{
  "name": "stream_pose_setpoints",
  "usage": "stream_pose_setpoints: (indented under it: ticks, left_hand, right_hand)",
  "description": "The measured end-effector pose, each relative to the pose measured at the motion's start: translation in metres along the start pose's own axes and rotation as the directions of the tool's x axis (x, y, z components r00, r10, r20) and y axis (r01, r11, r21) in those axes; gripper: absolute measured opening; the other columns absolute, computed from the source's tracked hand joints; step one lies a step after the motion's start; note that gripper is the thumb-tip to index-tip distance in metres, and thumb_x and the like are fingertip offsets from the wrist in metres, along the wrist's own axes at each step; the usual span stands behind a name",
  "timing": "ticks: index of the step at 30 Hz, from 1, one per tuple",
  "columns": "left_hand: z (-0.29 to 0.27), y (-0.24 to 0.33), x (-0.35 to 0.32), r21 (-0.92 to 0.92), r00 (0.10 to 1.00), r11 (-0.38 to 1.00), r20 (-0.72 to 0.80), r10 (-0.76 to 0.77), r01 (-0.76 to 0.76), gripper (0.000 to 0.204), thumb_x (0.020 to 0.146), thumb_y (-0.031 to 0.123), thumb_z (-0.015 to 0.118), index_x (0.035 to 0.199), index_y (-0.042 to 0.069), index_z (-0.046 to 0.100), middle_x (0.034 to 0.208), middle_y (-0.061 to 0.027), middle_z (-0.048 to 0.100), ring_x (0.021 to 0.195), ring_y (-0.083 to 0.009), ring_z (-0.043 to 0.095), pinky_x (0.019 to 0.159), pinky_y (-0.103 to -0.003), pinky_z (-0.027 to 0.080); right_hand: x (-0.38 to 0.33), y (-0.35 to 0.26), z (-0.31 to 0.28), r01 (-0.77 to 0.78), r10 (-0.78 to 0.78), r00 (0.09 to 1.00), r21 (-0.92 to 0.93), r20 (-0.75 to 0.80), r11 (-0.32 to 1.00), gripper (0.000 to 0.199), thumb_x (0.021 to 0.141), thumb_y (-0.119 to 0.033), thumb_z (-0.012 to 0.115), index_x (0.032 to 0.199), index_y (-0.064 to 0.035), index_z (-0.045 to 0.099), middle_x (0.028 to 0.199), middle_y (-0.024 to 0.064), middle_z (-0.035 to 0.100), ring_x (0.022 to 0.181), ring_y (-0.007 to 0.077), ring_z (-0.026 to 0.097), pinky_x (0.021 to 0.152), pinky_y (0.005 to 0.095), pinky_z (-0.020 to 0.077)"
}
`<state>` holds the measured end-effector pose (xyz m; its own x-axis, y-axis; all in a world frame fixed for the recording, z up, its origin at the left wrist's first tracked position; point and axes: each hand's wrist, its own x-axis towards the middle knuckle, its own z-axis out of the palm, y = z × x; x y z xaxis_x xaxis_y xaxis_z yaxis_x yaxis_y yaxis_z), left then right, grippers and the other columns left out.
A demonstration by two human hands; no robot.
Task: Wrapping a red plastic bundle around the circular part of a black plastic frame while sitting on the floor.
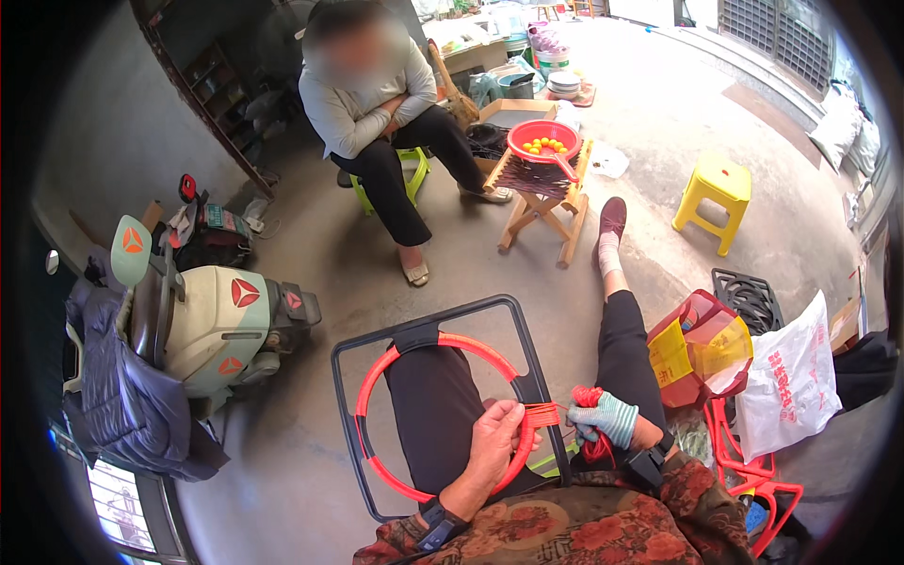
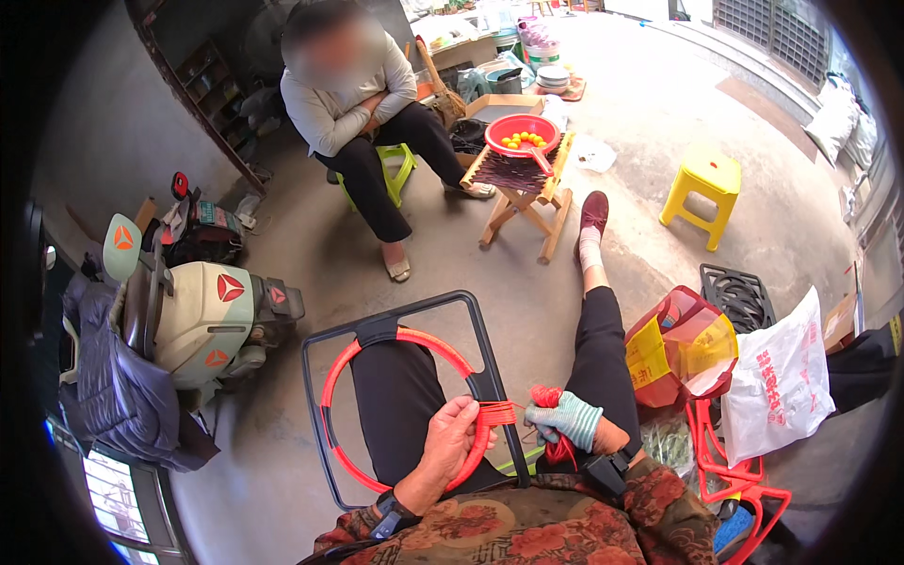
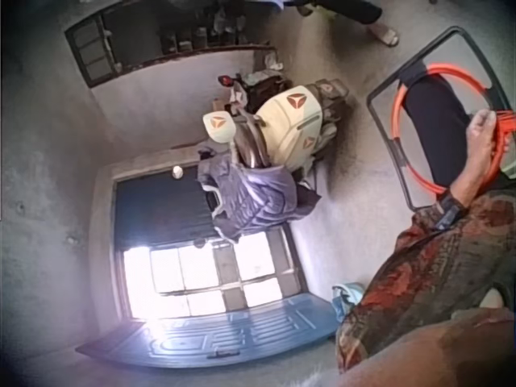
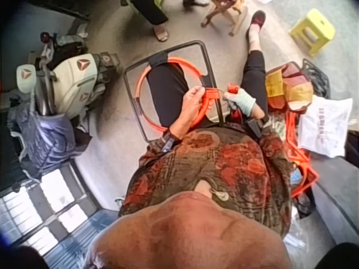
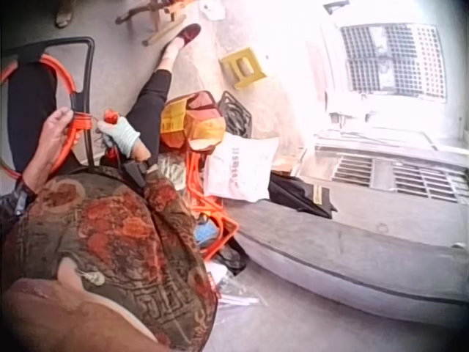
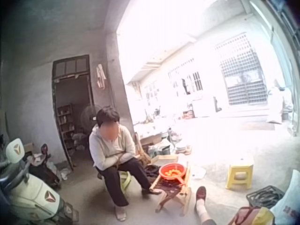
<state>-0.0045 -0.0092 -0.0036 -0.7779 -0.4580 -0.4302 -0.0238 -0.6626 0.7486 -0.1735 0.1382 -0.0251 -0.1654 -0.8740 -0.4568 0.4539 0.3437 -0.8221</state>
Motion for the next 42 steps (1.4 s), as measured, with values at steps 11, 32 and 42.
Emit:
stream_pose_setpoints:
  ticks: [11,32,42]
  left_hand:
    - [0.005,0.003,-0.003,-0.042,1.000,0.999,-0.007,-0.010,0.009,0.016,0.095,0.020,0.054,0.097,0.004,0.054,0.081,-0.0094,0.064,0.061,-0.0177,0.066,0.054,-0.029,0.057]
    - [0.005,-0.002,-0.003,0.081,0.999,0.996,-0.008,-0.032,0.033,0.014,0.094,0.018,0.054,0.092,0.004,0.054,0.076,-0.0087,0.062,0.059,-0.0190,0.063,0.054,-0.031,0.054]
    - [0.004,0.009,0.002,-0.032,0.998,0.999,0.069,-0.013,0.015,0.015,0.095,0.020,0.055,0.095,0.005,0.054,0.077,-0.0110,0.065,0.057,-0.0188,0.063,0.050,-0.030,0.053]
  right_hand:
    - [-0.008,-0.010,0.003,0.013,-0.012,0.999,0.029,-0.044,0.999,0.027,0.089,-0.023,0.063,0.081,0.0019,0.061,0.051,0.0013,0.049,0.047,0.0110,0.049,0.060,0.0281,0.0490]
    - [-0.008,-0.005,0.004,0.368,-0.329,0.929,0.527,-0.171,0.766,0.033,0.093,-0.043,0.053,0.081,-0.0119,0.049,0.112,0.0098,0.057,0.117,0.0301,0.049,0.085,0.0415,0.0476]
    - [0.023,-0.007,-0.008,0.348,-0.396,0.916,0.630,-0.069,0.694,0.030,0.093,-0.034,0.056,0.077,-0.0111,0.045,0.062,0.0019,0.043,0.057,0.0164,0.049,0.047,0.0271,0.0413]
